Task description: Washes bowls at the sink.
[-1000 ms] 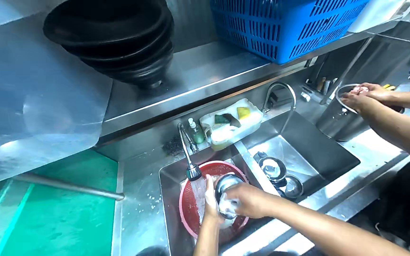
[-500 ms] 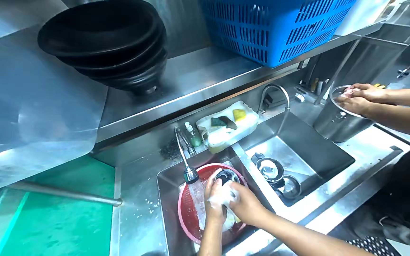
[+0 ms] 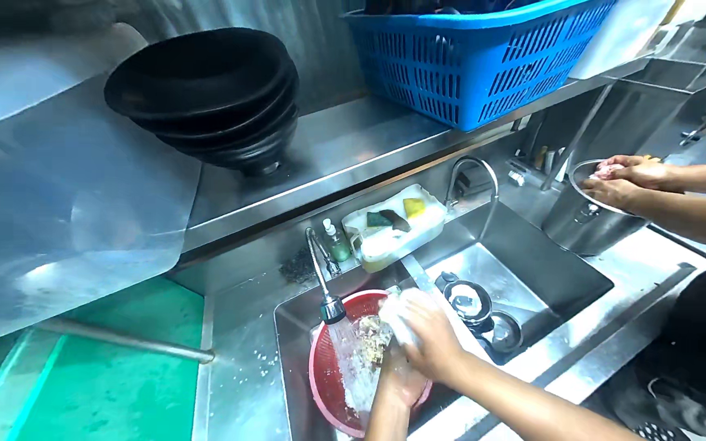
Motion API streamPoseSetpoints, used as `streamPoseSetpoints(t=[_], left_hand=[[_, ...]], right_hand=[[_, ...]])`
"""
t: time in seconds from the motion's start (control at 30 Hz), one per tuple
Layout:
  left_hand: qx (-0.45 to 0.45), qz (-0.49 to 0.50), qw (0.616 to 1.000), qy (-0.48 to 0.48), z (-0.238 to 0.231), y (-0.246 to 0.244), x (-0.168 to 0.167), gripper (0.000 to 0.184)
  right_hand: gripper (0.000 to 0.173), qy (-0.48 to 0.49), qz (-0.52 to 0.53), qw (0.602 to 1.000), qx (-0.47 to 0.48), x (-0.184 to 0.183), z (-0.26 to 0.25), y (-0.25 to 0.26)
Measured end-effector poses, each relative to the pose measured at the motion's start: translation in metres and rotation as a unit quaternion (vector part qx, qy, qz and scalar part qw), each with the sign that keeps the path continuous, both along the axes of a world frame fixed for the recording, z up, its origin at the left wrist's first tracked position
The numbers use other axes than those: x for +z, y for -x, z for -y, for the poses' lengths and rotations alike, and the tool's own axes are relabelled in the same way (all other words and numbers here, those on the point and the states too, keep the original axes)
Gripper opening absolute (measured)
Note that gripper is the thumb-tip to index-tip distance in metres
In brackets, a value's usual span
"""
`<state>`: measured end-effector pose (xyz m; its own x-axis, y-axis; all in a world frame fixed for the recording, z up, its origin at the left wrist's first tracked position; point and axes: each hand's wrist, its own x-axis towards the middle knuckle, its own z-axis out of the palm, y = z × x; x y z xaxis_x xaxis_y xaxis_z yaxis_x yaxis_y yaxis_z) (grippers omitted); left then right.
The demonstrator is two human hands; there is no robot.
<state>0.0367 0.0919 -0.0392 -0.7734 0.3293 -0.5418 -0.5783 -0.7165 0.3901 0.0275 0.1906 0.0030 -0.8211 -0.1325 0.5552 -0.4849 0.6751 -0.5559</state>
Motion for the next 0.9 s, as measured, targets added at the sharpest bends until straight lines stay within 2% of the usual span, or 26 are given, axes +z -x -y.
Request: streamPoseSetpoints(t=[0.07,0.13,0.23,0.33,0.4,0.47,0.6,0.73,0.8,0.9], left_hand=[[-0.031,-0.014,0.999,-0.009,0.006,0.006,-0.012,0.033],[-0.084,-0.034,0.996,-0.011,0.015,0.009,-0.018,0.037],[-0.144,-0.077,0.985,-0.054,0.026,0.005,-0.033,0.053],[-0.109,-0.028,0.987,-0.113,0.031,-0.004,-0.057,0.063],[-0.065,0.054,0.989,-0.123,0.026,-0.008,-0.068,0.065],[-0.005,0.106,0.991,-0.085,0.018,-0.014,-0.071,0.060],[0.059,0.025,0.997,0.034,0.011,-0.021,-0.079,0.042],[0.054,-0.035,0.993,0.099,0.022,-0.019,-0.081,0.035],[0.048,-0.007,0.995,0.083,0.025,-0.016,-0.084,0.035],[0.017,0.048,0.999,-0.015,0.025,-0.013,-0.087,0.045]], right_hand=[[0.032,-0.011,0.224,0.975,-0.001,0.040,-0.002,0.019],[0.033,0.042,0.394,0.918,0.026,0.054,-0.008,0.041],[0.027,0.187,0.482,0.854,0.061,0.028,-0.016,0.053],[0.029,0.352,0.497,0.792,0.037,-0.009,-0.016,0.036],[0.031,0.381,0.464,0.799,-0.014,-0.029,-0.008,0.023],[0.033,0.366,0.433,0.821,-0.067,-0.041,0.002,0.007],[0.038,0.270,0.411,0.866,-0.085,-0.048,0.006,-0.016],[0.036,0.171,0.402,0.899,-0.024,-0.039,0.002,-0.033],[0.034,0.153,0.337,0.929,0.002,-0.037,-0.004,-0.028],[0.032,0.155,0.277,0.948,-0.008,-0.039,-0.010,-0.012]])
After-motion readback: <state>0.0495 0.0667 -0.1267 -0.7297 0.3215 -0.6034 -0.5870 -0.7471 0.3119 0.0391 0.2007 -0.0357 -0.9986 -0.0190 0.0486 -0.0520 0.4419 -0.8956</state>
